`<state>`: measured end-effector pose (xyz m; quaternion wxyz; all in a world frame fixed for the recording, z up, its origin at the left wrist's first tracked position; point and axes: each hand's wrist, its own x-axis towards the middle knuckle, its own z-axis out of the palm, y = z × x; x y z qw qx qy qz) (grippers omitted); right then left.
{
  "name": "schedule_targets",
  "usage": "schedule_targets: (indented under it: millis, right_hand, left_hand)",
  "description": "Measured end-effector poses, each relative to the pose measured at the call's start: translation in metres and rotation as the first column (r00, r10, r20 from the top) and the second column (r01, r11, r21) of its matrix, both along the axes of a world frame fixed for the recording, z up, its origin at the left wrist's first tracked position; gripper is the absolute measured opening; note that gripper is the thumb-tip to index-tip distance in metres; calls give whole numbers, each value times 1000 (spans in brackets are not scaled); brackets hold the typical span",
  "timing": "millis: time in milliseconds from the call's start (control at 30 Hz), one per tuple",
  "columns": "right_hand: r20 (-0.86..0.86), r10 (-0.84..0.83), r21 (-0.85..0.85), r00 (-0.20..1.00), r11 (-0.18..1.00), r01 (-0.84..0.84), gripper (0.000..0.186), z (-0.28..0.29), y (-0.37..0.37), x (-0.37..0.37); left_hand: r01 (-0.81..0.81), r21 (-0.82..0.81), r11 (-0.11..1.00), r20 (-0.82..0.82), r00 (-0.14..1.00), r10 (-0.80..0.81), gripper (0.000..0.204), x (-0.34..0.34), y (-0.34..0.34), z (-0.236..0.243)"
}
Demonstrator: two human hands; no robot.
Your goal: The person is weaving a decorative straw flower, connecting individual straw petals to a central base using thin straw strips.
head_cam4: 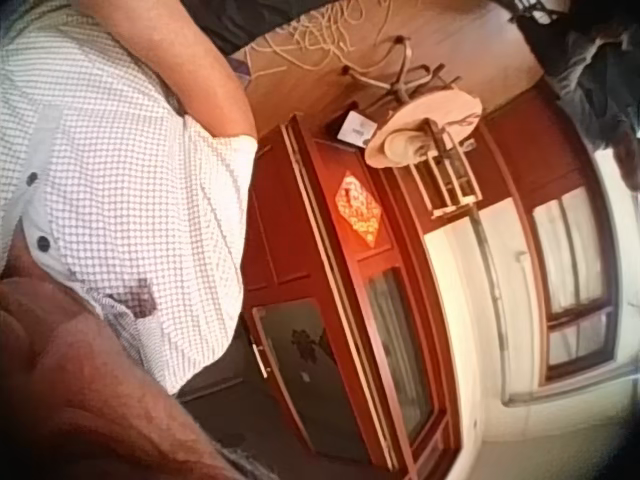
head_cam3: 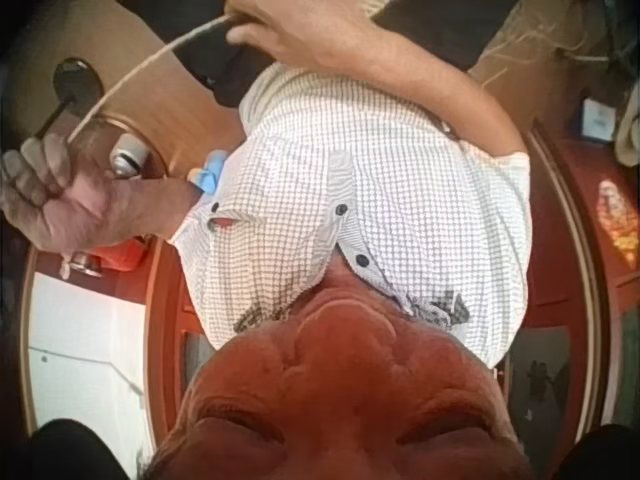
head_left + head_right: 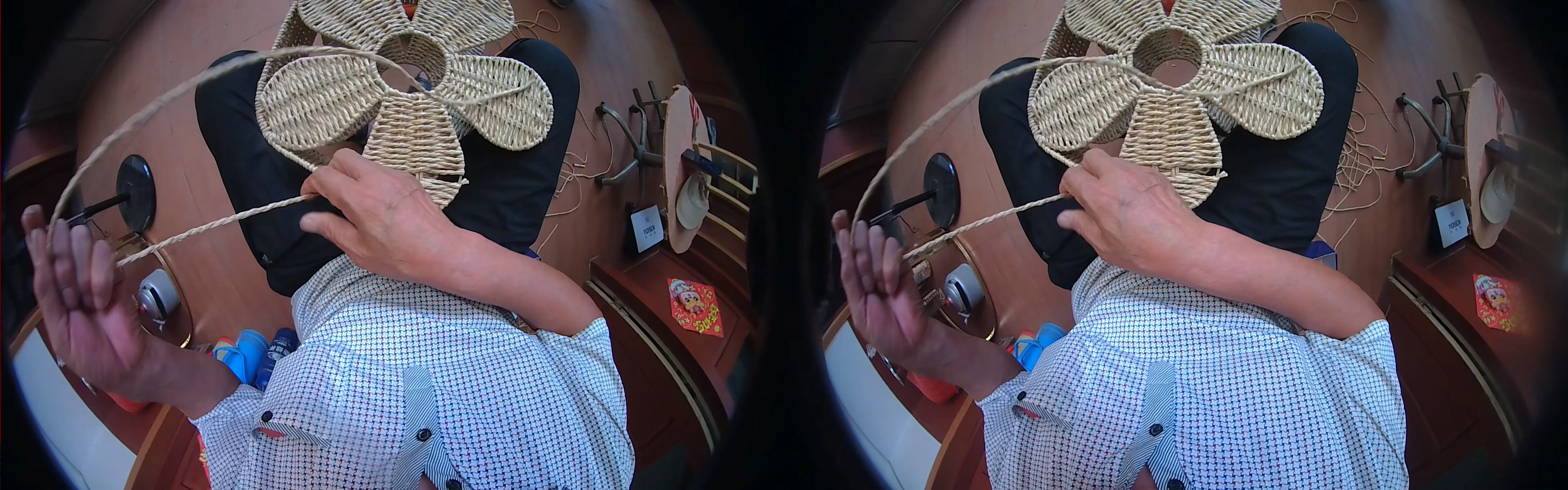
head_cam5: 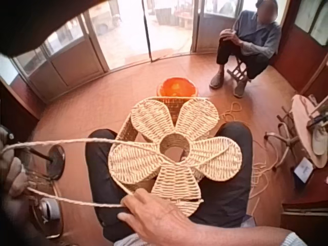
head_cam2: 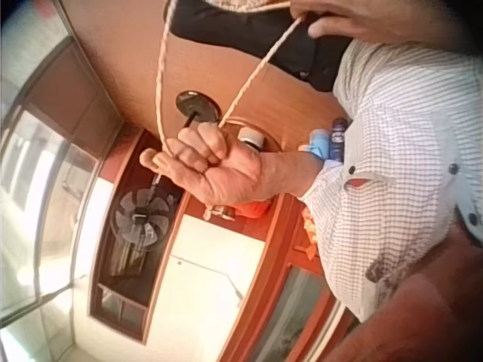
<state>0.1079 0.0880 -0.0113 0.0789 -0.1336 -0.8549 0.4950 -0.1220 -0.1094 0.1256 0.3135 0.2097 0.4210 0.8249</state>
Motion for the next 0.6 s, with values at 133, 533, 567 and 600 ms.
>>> schedule_targets:
  millis: [133,533,567,600]
  right_hand:
    - [-109,-142,12,984,990,144,19,-8,15,5]
    - [78,-352,-195,933,912,361,29,-11,34,41]
    - [89,-349,-183,933,915,360,30,-12,36,41]
    - [90,-349,-182,933,915,360,30,-12,36,41]
  left_hand:
    - [-18,-80,997,-276,961,-5,37,-35,6,2]
    - [-301,-478,825,-853,385,-354,25,126,73,-162]
    - [-298,-465,834,-856,391,-338,28,131,75,-169]
    - [-297,-465,834,-856,392,-338,28,133,76,-171]
